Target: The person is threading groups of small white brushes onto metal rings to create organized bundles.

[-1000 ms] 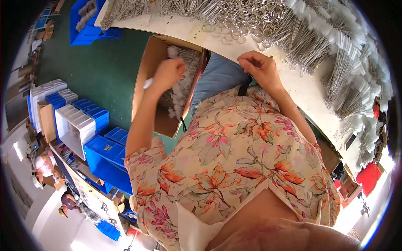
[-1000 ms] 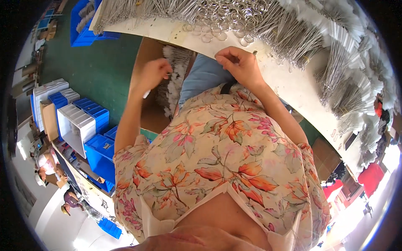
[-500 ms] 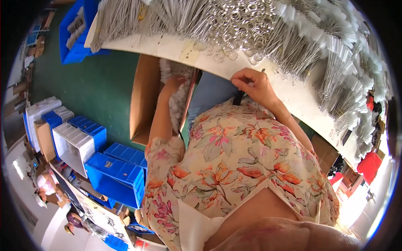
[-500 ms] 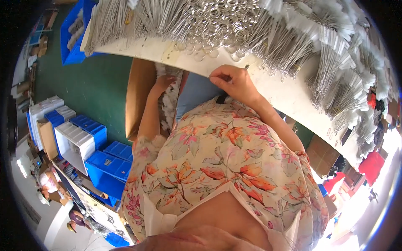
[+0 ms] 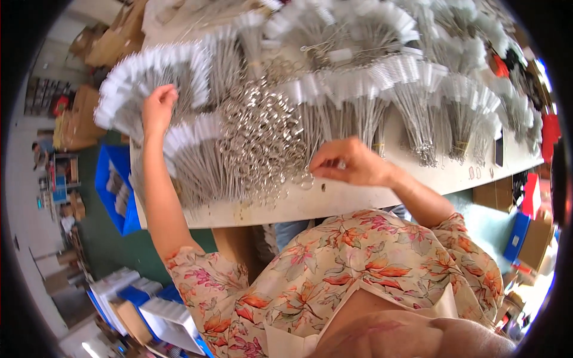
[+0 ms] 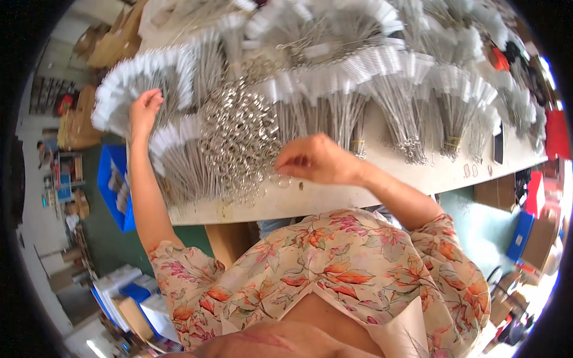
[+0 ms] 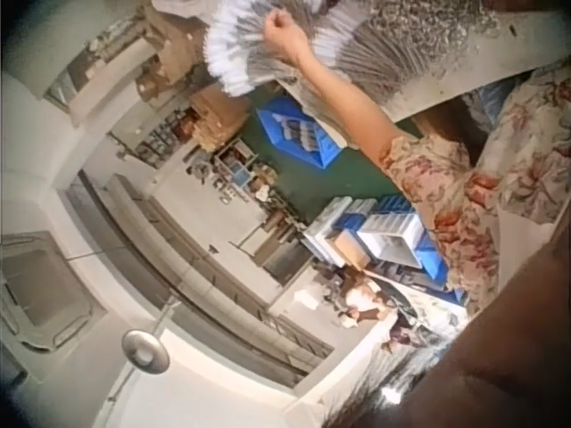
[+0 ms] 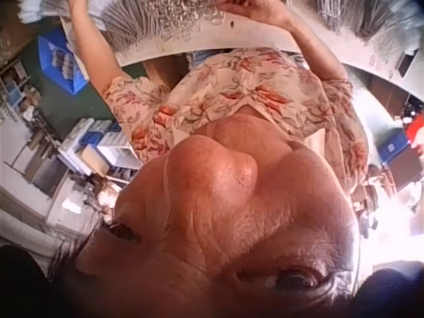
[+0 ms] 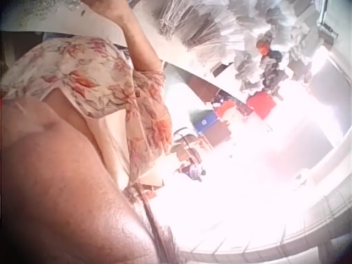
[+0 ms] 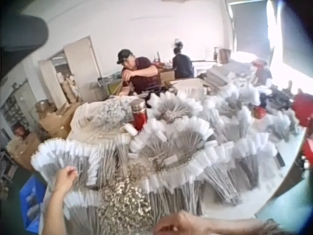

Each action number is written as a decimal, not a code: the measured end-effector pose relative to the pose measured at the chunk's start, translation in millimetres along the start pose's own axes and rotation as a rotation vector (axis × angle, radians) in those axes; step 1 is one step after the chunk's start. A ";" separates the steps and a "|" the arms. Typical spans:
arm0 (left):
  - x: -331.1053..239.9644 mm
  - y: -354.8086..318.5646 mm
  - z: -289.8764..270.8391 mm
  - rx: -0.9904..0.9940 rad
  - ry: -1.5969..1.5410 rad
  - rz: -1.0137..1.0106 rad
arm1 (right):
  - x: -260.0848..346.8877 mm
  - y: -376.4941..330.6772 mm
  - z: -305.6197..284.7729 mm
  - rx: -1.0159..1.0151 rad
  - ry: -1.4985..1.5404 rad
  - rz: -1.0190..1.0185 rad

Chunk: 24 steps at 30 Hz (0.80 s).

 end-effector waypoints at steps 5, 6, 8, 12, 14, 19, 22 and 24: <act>29.8 79.2 28.5 -0.095 0.915 -0.196 | -8.7 2.9 -118.8 -0.257 -0.407 0.037; 24.3 84.4 40.9 -0.083 0.906 -0.167 | -14.5 4.5 -144.1 -0.293 -0.479 0.101; 17.5 82.0 46.4 -0.127 0.898 -0.149 | -26.4 17.4 -184.2 -0.315 -0.670 -0.006; 6.1 67.6 42.9 -0.160 0.879 -0.179 | -62.8 64.7 -238.5 -0.297 -0.723 0.454; 5.4 66.3 43.7 -0.148 0.967 -0.164 | -98.7 77.4 -257.4 -0.260 -0.645 0.638; -0.2 63.3 34.8 -0.152 0.948 -0.138 | -163.6 78.1 -286.0 -0.661 -0.263 0.569; 4.7 59.5 31.0 -0.142 0.896 -0.153 | -151.8 73.5 -284.4 -0.734 -0.217 0.512; 4.8 62.5 34.7 -0.155 0.878 -0.134 | -87.2 57.1 -293.7 -0.976 -0.295 0.389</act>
Point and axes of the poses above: each hand's wrist, its own y-axis towards the middle knuckle, its own z-axis out of the palm, x = y × z, the point moved 8 cm from there along y, towards the middle knuckle, and after that the axes turned 3 degrees about -z, right-handed, at the moved point
